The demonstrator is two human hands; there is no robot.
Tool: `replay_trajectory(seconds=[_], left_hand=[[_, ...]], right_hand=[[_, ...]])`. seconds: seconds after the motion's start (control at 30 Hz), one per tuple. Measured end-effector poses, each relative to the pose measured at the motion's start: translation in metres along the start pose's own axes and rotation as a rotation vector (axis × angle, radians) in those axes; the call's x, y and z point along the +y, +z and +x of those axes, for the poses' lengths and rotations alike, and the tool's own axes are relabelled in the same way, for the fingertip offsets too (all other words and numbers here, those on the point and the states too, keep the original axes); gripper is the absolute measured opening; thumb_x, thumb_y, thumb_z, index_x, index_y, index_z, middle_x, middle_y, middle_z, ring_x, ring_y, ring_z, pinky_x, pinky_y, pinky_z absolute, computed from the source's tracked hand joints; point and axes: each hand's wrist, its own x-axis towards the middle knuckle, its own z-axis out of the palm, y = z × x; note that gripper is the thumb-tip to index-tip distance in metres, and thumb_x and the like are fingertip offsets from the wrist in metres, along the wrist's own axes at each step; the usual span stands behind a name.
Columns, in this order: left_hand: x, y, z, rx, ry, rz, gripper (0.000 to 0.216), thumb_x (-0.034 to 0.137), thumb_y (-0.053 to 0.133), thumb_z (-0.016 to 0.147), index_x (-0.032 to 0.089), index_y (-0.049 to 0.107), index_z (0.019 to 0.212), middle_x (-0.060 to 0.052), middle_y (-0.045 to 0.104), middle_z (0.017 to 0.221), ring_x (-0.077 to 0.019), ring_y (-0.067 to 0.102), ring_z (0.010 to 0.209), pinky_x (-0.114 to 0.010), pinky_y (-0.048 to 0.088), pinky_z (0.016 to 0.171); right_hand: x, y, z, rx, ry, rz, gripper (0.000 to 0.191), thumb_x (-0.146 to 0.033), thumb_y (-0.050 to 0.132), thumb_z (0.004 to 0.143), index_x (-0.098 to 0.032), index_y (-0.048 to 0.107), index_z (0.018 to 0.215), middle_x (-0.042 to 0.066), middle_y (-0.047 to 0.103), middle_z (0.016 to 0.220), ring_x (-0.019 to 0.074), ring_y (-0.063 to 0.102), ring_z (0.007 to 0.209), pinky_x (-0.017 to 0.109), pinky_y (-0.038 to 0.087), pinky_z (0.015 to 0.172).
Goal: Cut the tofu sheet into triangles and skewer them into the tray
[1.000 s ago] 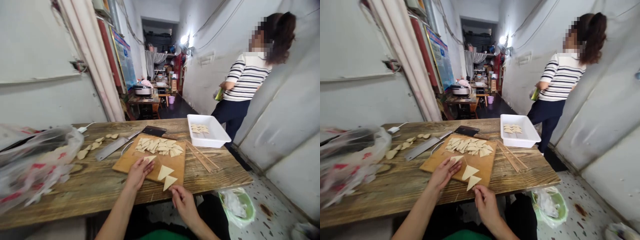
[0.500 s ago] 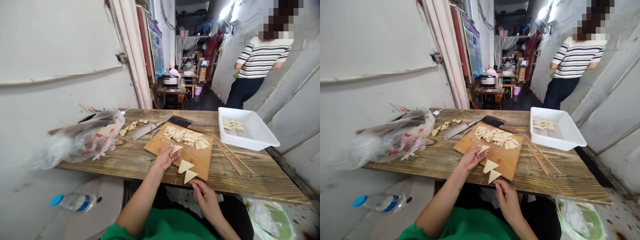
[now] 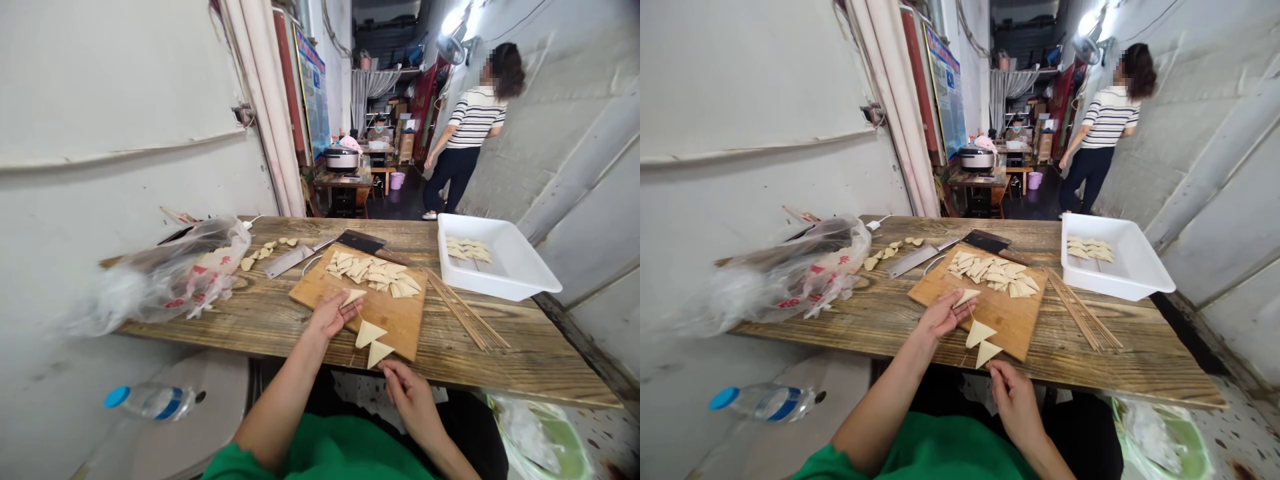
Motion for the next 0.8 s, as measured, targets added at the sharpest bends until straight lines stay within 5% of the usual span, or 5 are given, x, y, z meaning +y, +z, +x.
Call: replay_trajectory(seconds=[0.8], left_hand=[[-0.0071,0.0023,-0.0094,-0.084,-0.002,0.077,0.006,0.014,0.062,0.080,0.008,0.060,0.081,-0.013,0.069,0.084,-0.0192,0.069,0.075,-0.028,0.056,0.069]], right_hand=[[-0.0011,0.0001,-0.0012,0.042,-0.035,-0.040,0.039,-0.043,0.044,0.089,-0.013,0.067,0.097,-0.001,0.050,0.049,0.0115,0.044,0.044,0.021,0.037,0.044]])
